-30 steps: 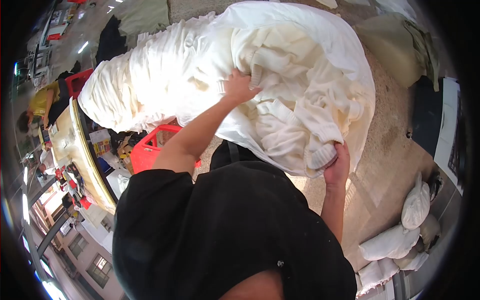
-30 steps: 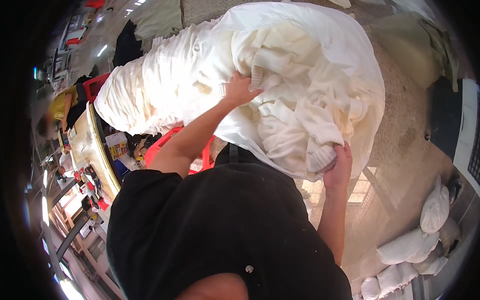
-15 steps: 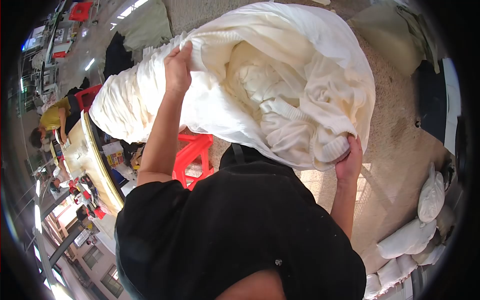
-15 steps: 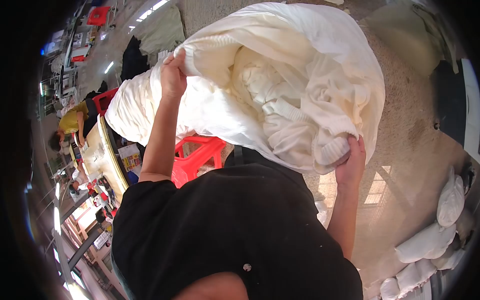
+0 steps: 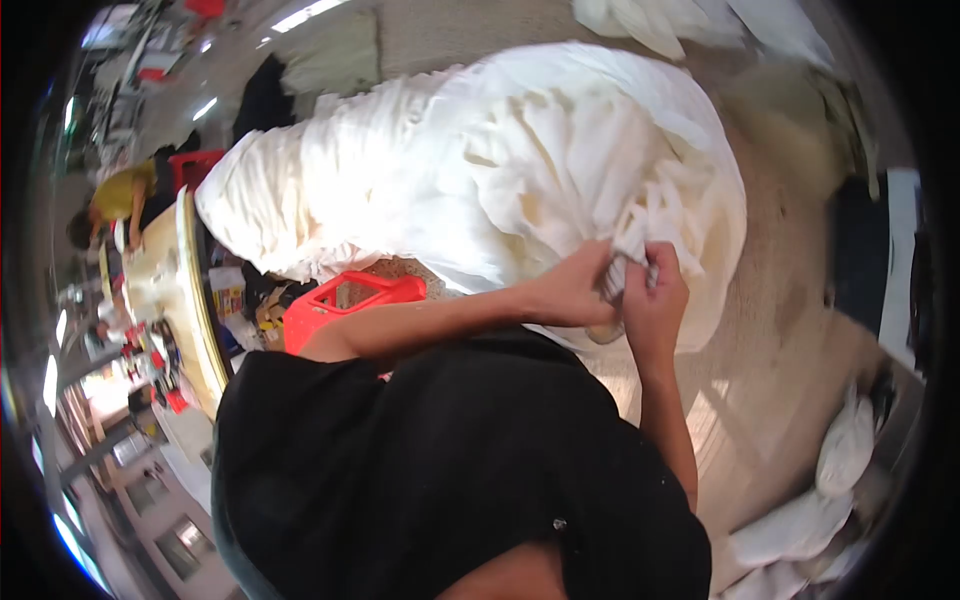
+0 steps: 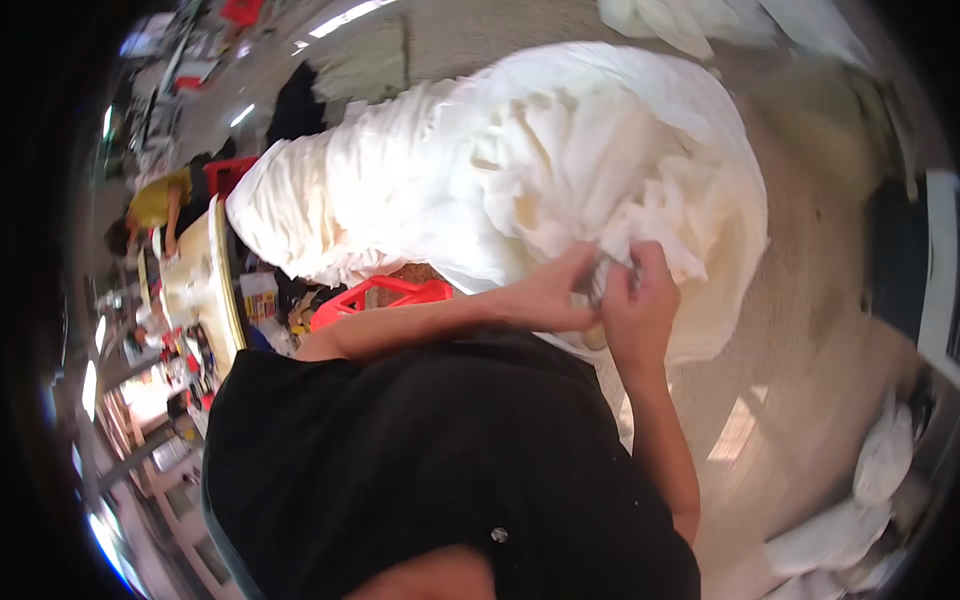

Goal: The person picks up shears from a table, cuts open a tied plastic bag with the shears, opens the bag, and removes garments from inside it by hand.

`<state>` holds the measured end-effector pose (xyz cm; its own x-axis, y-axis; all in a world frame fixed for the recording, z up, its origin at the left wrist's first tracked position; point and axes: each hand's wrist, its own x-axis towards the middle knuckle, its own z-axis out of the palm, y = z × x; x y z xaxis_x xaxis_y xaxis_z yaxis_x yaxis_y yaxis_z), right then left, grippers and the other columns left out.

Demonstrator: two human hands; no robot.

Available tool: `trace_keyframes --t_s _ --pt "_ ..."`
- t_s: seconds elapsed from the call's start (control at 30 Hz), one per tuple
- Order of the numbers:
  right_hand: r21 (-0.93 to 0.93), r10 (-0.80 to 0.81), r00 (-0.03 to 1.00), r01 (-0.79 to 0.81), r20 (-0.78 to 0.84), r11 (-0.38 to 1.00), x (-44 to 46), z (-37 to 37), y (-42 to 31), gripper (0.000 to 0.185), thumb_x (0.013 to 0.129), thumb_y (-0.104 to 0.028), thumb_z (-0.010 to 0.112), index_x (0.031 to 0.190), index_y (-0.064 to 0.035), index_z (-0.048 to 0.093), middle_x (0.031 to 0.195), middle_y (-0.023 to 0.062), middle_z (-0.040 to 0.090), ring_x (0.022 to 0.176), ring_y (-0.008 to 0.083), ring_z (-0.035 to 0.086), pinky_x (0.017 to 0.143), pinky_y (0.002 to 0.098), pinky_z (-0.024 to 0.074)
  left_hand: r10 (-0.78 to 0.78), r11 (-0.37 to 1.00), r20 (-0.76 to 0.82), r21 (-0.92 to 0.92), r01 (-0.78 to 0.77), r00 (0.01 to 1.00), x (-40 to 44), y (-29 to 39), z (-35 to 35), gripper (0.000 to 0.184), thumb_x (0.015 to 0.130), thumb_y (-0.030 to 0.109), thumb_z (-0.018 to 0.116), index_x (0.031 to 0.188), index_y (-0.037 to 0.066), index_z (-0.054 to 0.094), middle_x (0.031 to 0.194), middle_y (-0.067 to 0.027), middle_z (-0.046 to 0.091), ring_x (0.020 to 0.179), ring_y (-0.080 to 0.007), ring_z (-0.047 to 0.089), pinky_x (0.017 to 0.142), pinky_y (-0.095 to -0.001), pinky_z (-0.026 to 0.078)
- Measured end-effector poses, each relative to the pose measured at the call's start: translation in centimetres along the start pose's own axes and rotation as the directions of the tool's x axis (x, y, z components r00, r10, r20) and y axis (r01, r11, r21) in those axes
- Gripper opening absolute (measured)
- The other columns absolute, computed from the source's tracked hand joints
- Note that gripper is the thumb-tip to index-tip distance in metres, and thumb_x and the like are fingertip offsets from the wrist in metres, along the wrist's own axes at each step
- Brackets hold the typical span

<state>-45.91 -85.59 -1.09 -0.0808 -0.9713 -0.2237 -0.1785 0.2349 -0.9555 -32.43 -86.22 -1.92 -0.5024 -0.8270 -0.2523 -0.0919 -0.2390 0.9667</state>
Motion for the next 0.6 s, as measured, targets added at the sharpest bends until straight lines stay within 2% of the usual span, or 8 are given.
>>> trace_keyframes --t_s 0.07,0.13,0.2,0.33,0.4,0.47,0.53,0.6 --pt "-0.368 -0.177 0.984 0.166 0.003 0.915 -0.7 0.5 -0.7 0.011 0.075 -0.004 0.048 0.084 0.0002 0.051 0.064 0.0125 0.053 0.056 0.0199 0.052 0.052 0.0297 0.0407 0.02 0.98 -0.03 0.197 -0.014 0.999 0.1 0.5 0.6 0.041 0.07 0.014 0.06 0.105 0.0 0.044 0.098 -0.0125 0.053 0.092 -0.0169 0.051 0.08 -0.0289 0.04" --pt "-0.393 -0.079 0.995 0.099 0.066 0.914 -1.4 1.2 -1.3 0.011 0.074 -0.005 0.052 0.085 -0.0033 0.055 0.064 0.0123 0.052 0.064 0.0184 0.052 0.064 0.0274 0.0408 0.047 0.999 -0.203 0.026 -0.043 0.978 0.6 -1.3 1.9 0.034 0.066 0.016 0.057 0.096 0.002 0.052 0.086 -0.0175 0.057 0.079 -0.0268 0.055 0.072 -0.031 0.043" --pt "-0.626 -0.387 0.901 0.42 0.197 0.657 -1.6 1.4 -0.3 0.013 0.074 -0.005 0.052 0.086 -0.0047 0.057 0.064 0.0115 0.054 0.062 0.0257 0.051 0.066 0.0332 0.0407 0.121 0.991 -0.429 -0.006 -0.137 0.895 1.1 -4.2 3.6 0.032 0.067 0.017 0.056 0.095 0.002 0.053 0.083 -0.0167 0.058 0.077 -0.0264 0.056 0.071 -0.0316 0.044" --pt "-0.574 -0.571 0.794 0.572 0.208 0.587 -2.5 2.1 -1.3 0.012 0.072 -0.002 0.054 0.084 -0.0043 0.057 0.085 0.0153 0.053 0.076 0.0312 0.047 0.068 0.0372 0.0386 0.136 0.976 -0.624 -0.049 -0.211 0.77 0.4 -6.8 3.7 0.028 0.07 0.018 0.054 0.093 0.001 0.056 0.076 -0.0124 0.061 0.07 -0.0215 0.058 0.064 -0.0311 0.045" --pt "-0.547 -0.504 0.83 0.544 0.24 0.636 -2.9 0.9 -1.5 0.017 0.071 -0.001 0.052 0.088 -0.0009 0.054 0.097 0.0201 0.049 0.09 0.0342 0.046 0.076 0.0422 0.0372 -0.246 0.915 -0.404 -0.396 0.074 0.881 -0.8 -4.7 1.4 0.026 0.069 0.016 0.055 0.09 -0.001 0.057 0.073 -0.0085 0.06 0.067 -0.0166 0.056 0.06 -0.0283 0.045" --pt "-0.155 -0.614 0.789 0.609 0.018 0.778 -2.4 0.1 0.2 0.02 0.077 -0.003 0.051 0.096 0.0014 0.05 0.102 0.0182 0.048 0.098 0.0313 0.045 0.083 0.0397 0.0363 -0.257 0.896 -0.449 -0.443 0.036 0.856 -1.6 -4.2 0.3 0.025 0.067 0.012 0.056 0.088 -0.002 0.058 0.072 -0.007 0.058 0.063 -0.0145 0.054 0.056 -0.0259 0.044" --pt "-0.055 -0.486 0.87 0.483 -0.077 0.874 -0.6 -1.2 4.6 0.024 0.082 -0.009 0.048 0.103 0.0027 0.046 0.108 0.0169 0.046 0.104 0.029 0.042 0.088 0.0382 0.0347 -0.277 0.864 -0.502 -0.503 -0.016 0.819 -2.4 -3.6 -0.4 0.023 0.065 0.009 0.057 0.086 -0.001 0.058 0.071 -0.0073 0.058 0.064 -0.015 0.054 0.057 -0.0266 0.044" --pt "-0.19 -0.198 0.968 0.167 -0.156 0.967 1.2 -2.4 9.7 0.033 0.083 -0.013 0.046 0.113 0.0015 0.042 0.117 0.0187 0.041 0.109 0.0306 0.039 0.09 0.0394 0.0334 0.318 0.947 -0.46 0.114 -0.3 0.829 -3.0 -3.2 -3.3 0.021 0.066 0.01 0.057 0.084 0.0 0.057 0.072 -0.008 0.058 0.068 -0.0165 0.055 0.06 -0.0276 0.045"
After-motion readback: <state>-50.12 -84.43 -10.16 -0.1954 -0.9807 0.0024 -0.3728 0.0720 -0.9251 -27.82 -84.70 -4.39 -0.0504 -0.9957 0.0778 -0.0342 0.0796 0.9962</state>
